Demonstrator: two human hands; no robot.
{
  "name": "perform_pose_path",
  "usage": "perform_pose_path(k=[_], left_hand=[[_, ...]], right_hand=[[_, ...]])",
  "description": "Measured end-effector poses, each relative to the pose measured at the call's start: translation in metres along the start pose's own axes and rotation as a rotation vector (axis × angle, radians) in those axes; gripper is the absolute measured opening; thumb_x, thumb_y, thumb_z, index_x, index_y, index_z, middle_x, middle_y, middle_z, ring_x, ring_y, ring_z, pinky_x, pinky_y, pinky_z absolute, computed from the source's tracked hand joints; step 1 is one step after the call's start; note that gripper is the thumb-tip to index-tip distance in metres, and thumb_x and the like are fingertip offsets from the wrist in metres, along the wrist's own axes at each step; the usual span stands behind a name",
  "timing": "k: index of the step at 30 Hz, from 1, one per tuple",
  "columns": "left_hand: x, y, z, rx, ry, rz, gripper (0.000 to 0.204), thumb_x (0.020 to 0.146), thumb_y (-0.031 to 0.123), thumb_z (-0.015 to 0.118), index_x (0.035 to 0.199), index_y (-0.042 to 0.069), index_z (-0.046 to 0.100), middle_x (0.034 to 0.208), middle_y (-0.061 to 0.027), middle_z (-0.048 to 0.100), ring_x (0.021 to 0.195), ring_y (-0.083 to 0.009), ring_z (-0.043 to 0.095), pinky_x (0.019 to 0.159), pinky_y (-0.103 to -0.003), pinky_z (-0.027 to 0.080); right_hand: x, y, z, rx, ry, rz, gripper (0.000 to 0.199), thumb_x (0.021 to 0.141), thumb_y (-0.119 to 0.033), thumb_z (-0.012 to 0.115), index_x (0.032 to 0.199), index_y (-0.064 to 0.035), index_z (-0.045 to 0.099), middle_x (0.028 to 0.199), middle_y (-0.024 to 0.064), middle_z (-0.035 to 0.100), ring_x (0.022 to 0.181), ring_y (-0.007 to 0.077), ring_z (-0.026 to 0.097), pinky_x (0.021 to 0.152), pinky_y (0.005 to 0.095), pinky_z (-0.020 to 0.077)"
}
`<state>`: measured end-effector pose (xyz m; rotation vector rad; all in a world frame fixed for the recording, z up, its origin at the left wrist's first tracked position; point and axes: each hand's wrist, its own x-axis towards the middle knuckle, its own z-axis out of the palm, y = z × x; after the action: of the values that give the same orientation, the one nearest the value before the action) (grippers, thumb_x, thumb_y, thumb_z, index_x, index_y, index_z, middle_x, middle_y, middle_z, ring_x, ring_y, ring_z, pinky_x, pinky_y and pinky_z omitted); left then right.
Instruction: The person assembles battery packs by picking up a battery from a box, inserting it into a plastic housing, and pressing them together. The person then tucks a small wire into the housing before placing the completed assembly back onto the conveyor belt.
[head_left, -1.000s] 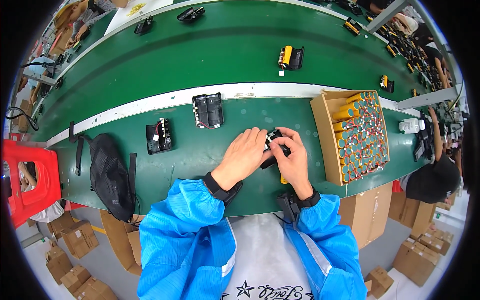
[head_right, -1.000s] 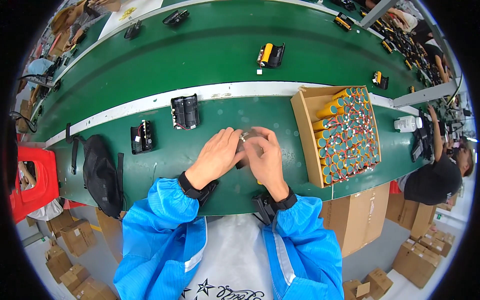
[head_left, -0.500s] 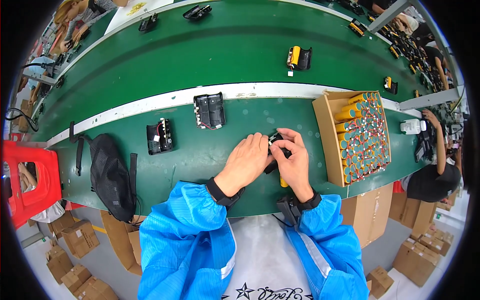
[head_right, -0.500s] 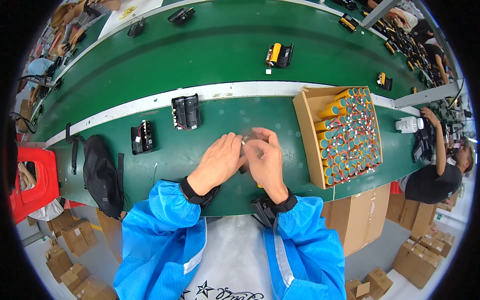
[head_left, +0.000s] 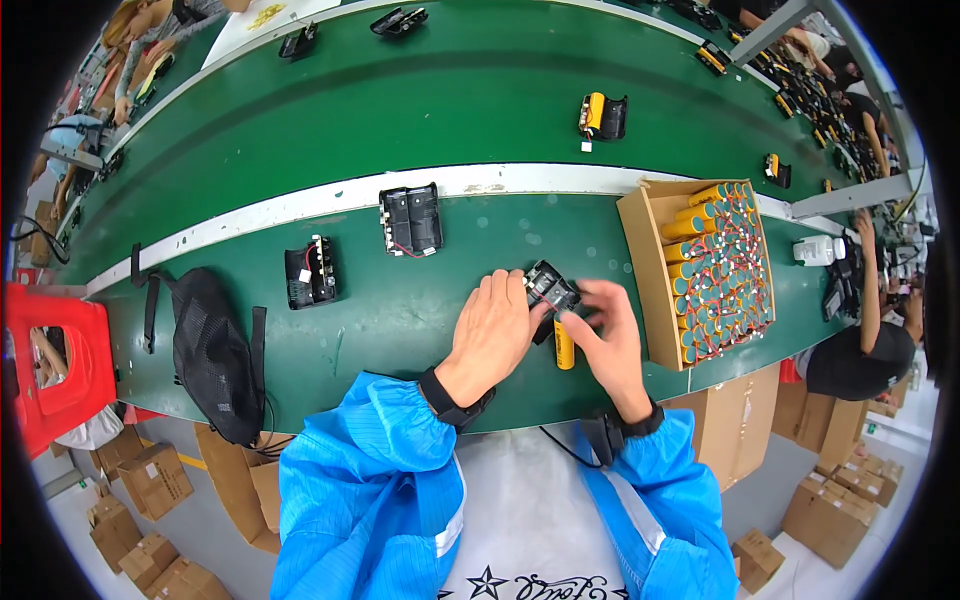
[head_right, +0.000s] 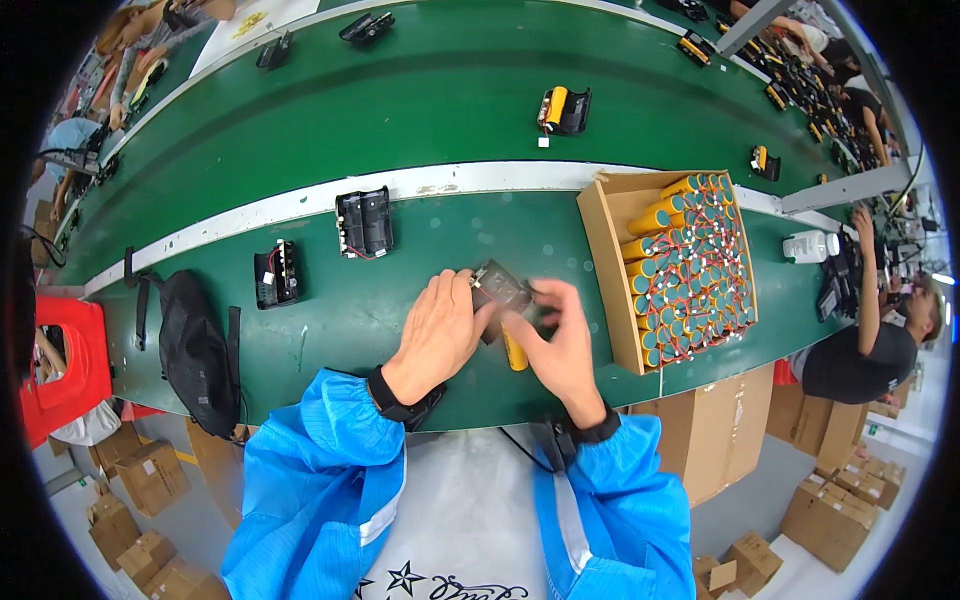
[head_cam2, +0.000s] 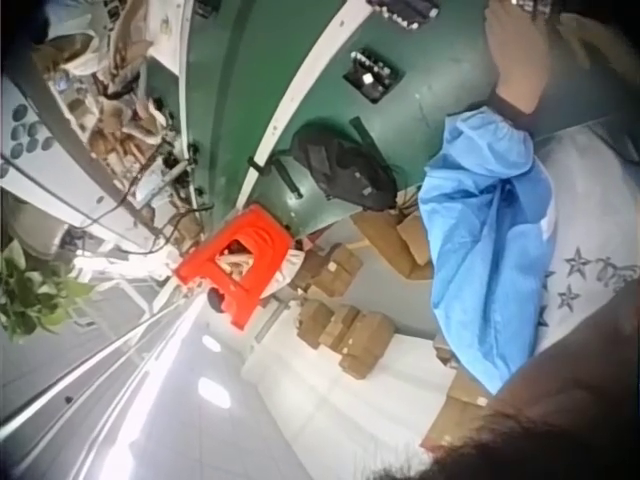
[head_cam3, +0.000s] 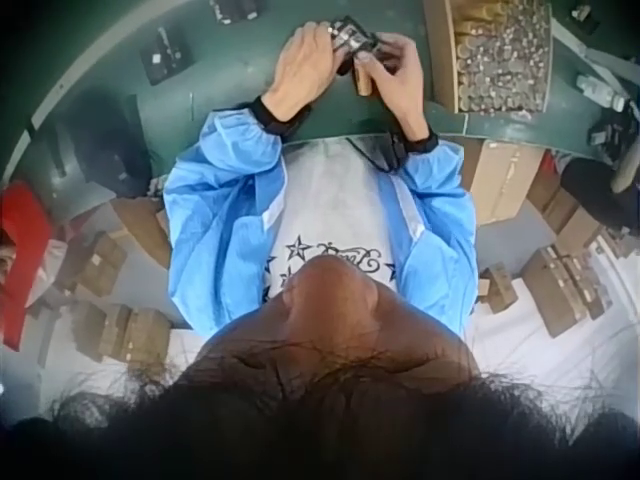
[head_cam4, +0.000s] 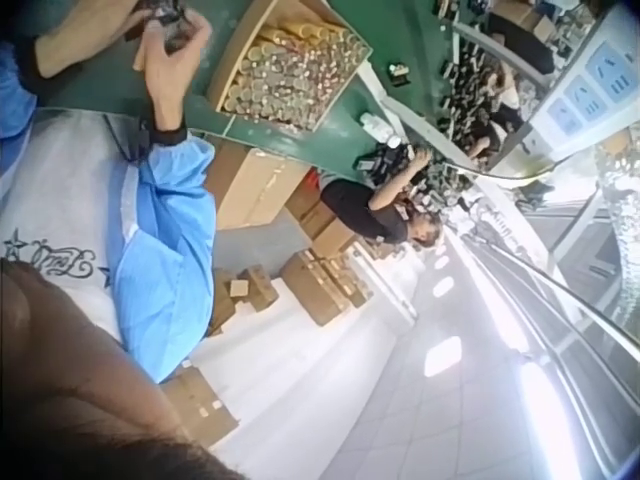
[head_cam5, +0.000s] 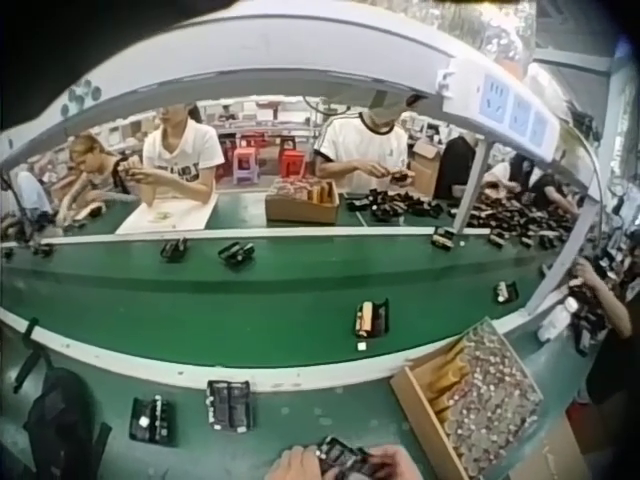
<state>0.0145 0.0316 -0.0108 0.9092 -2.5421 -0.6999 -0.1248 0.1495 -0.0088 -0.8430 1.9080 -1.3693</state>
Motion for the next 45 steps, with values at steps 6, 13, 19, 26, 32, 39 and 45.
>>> perform_pose_path(k=[6, 13, 19, 26, 32, 39, 45], left_hand=[[0.001, 0.003, -0.007, -0.056, -0.066, 0.004, 0.044, 0.088, 0.017, 0.067, 0.119, -0.01, 0.05, 0.102, -0.0214, 0.056, 0.092, -0.0371, 0.058, 0.081, -0.044, 0.05], [-0.002, 0.016, 0.0, 0.035, -0.011, -0.004, 0.042, 0.086, 0.018, 0.068, 0.114, -0.008, 0.052, 0.098, -0.0185, 0.056, 0.09, -0.033, 0.058, 0.078, -0.041, 0.05], [0.001, 0.021, 0.002, 0.024, -0.02, -0.027, 0.043, 0.087, 0.017, 0.067, 0.117, -0.009, 0.05, 0.099, -0.0201, 0.056, 0.092, -0.0348, 0.058, 0.079, -0.043, 0.05], [-0.001, 0.014, 0.003, -0.011, -0.041, -0.048, 0.042, 0.088, 0.017, 0.067, 0.116, -0.009, 0.051, 0.099, -0.0206, 0.056, 0.091, -0.0352, 0.058, 0.079, -0.043, 0.05], [0.0, 0.01, 0.002, -0.032, -0.036, -0.047, 0.038, 0.087, 0.018, 0.068, 0.111, -0.007, 0.052, 0.097, -0.019, 0.056, 0.089, -0.0327, 0.059, 0.076, -0.042, 0.05], [0.004, 0.011, 0.007, -0.004, -0.03, -0.115, 0.039, 0.084, 0.013, 0.069, 0.112, -0.008, 0.052, 0.097, -0.0196, 0.056, 0.089, -0.0334, 0.06, 0.076, -0.041, 0.051], [0.001, 0.003, -0.003, -0.059, -0.01, -0.086, 0.052, 0.08, 0.007, 0.071, 0.122, -0.011, 0.048, 0.102, -0.0202, 0.054, 0.092, -0.036, 0.061, 0.077, -0.042, 0.053]], right_hand=[[-0.011, -0.027, -0.015, -0.003, -0.234, 0.449, 0.021, 0.08, -0.004, 0.077, 0.1, -0.0049, 0.071, 0.114, 0.0135, 0.063, 0.09, 0.0156, 0.059, 0.078, 0.0249, 0.048], [0.004, -0.037, -0.021, -1.041, 0.107, -0.532, 0.033, 0.077, 0.0, 0.075, 0.109, -0.0087, 0.069, 0.122, 0.0143, 0.061, 0.093, 0.0234, 0.063, 0.078, 0.0332, 0.0523], [0.021, -0.013, -0.013, -0.43, 0.002, -0.355, 0.038, 0.074, 0.0, 0.075, 0.11, -0.0093, 0.07, 0.136, 0.0152, 0.055, 0.119, 0.0319, 0.057, 0.093, 0.0372, 0.05], [0.047, -0.016, -0.029, -0.356, -0.252, -0.279, 0.04, 0.071, -0.003, 0.078, 0.11, -0.01, 0.071, 0.153, 0.0171, 0.04, 0.127, 0.0334, 0.051, 0.098, 0.0394, 0.0477], [0.062, -0.015, -0.027, -0.566, -0.229, -0.422, 0.038, 0.069, -0.006, 0.083, 0.106, -0.0097, 0.073, 0.138, 0.0143, 0.048, 0.121, 0.0301, 0.054, 0.097, 0.0371, 0.0478], [0.033, -0.034, 0.002, -0.447, -0.084, -0.421, 0.037, 0.068, -0.006, 0.085, 0.103, -0.0081, 0.074, 0.128, 0.0148, 0.047, 0.114, 0.0302, 0.058, 0.098, 0.0377, 0.0492], [0.025, -0.025, 0.02, -0.396, -0.096, -0.443, 0.038, 0.07, -0.008, 0.086, 0.105, -0.0059, 0.073, 0.129, 0.0166, 0.046, 0.112, 0.0322, 0.059, 0.098, 0.0404, 0.0504]])
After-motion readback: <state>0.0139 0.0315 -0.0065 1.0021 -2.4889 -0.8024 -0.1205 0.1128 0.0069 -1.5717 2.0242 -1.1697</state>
